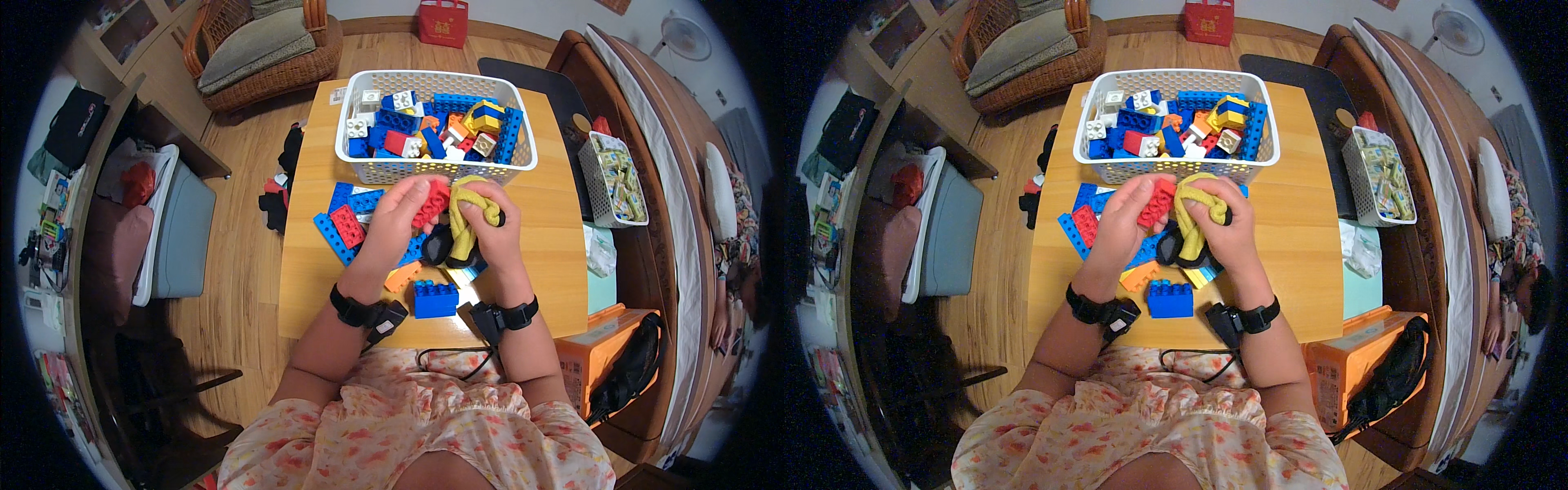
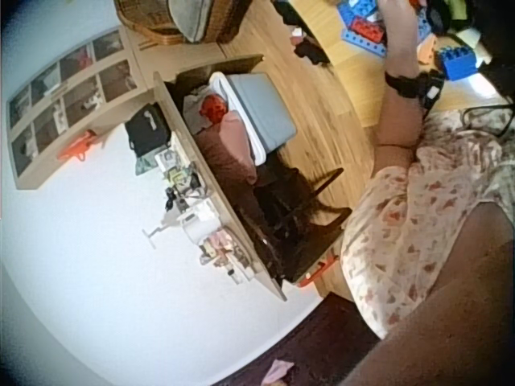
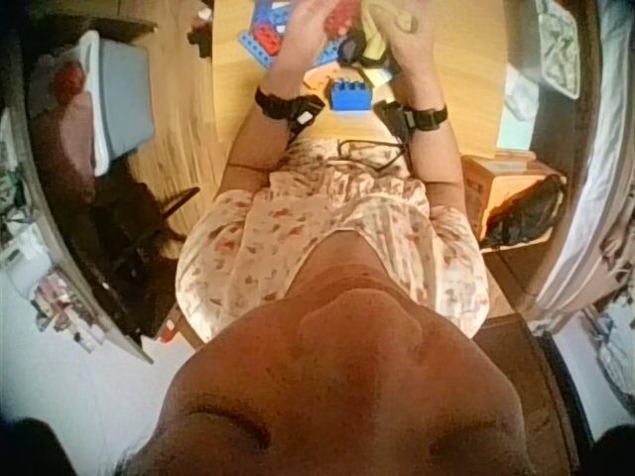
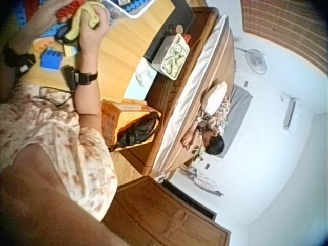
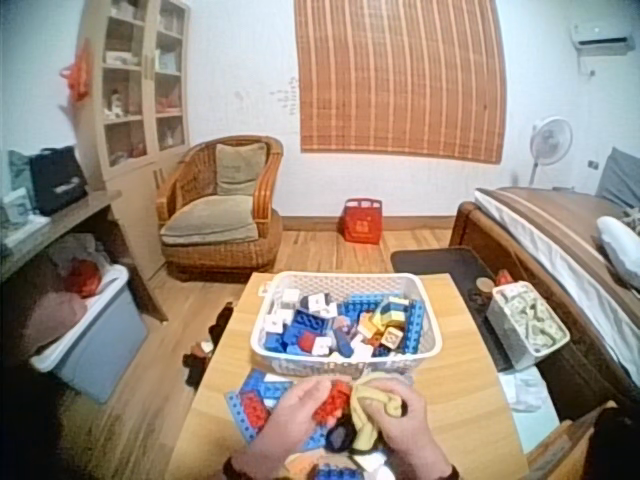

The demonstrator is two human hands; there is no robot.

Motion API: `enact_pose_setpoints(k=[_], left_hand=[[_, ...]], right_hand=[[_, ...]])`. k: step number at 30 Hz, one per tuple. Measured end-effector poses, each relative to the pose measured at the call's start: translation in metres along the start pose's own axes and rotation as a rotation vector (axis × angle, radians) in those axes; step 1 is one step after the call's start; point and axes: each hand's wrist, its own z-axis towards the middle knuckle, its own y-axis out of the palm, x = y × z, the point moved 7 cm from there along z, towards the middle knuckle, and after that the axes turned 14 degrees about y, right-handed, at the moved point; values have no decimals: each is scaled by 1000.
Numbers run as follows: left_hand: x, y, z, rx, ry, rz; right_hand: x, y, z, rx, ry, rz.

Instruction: The person cleans toy blocks one by one using a yellow cloth and then places them back into a white basket on a wooden table.

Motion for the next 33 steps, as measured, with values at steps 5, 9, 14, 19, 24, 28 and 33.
enact_pose_setpoints(k=[5, 9, 14, 19, 24, 28, 33], left_hand=[[0, -1, 0, 116, -4, -67], [-1, 0, -1, 2, -58, 210], [-2, -9, 1, -49, -11, 227], [-6, -6, 2, 103, -29, -168], [-11, -4, 1, 96, 133, 138], [-11, -12, 0, 222, 196, 71], [-7, -22, 0, 368, 188, -48]], right_hand=[[-8, 1, -3, 95, -81, -99], [-9, 4, -5, 29, -117, -83], [-6, 11, -4, -99, -11, -3], [-2, 1, -1, 42, -52, -57], [-17, 14, -11, 43, -188, -163], [-28, 29, -18, -72, -270, -353], [-30, 39, -23, -174, -307, -417]])
